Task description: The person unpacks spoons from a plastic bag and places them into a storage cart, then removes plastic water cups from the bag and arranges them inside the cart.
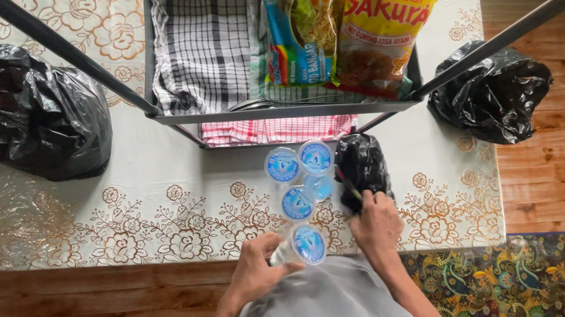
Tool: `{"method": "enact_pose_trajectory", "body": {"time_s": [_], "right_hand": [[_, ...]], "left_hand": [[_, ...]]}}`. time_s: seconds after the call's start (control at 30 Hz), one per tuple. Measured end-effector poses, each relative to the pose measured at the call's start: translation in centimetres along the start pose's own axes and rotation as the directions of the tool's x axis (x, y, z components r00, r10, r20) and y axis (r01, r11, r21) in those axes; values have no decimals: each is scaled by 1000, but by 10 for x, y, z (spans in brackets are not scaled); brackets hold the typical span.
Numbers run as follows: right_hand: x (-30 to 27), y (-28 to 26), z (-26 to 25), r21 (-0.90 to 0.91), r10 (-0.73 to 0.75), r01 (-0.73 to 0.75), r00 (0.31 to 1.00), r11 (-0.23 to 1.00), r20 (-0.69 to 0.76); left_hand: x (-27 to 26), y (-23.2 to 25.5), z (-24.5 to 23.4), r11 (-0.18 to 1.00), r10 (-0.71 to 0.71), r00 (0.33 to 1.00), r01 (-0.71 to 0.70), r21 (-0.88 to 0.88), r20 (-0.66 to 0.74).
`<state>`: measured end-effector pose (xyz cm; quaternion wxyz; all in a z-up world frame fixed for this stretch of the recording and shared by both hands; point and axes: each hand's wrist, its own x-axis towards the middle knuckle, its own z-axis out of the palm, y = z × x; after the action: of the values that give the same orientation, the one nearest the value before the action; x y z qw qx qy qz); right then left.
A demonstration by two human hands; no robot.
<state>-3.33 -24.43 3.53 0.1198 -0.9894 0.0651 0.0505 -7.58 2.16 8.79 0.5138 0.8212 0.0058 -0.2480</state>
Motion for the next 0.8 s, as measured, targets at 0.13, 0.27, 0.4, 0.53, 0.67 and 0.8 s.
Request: {"method": "enact_pose_trajectory", "body": {"time_s": [0.13, 0.27, 0.4, 0.53, 0.67, 0.8], "right_hand": [[-7, -17, -33, 334, -11, 34, 997, 942, -71], [-12, -40, -25, 454, -47, 26, 998, 890, 34], [4, -41, 27, 873, 127, -189, 981, 449, 147], [15, -26, 64, 968, 167, -236, 961, 84, 219], [25, -3, 79, 958, 95, 128, 983, 258, -157], [36, 34, 84, 770, 218, 55, 944, 636, -247]], "left_hand": [[19, 15, 12, 828, 265, 951, -310, -467, -161], [59, 21, 22, 895, 176, 945, -271, -354, -277], [81, 19, 36, 933, 289, 884, -347, -100, -366], [89, 18, 48, 943, 258, 893, -315, -105, -368], [79, 22, 51, 794, 600, 694, -577, 192, -399], [72, 16, 67, 819, 564, 764, -566, 94, -313]]}}
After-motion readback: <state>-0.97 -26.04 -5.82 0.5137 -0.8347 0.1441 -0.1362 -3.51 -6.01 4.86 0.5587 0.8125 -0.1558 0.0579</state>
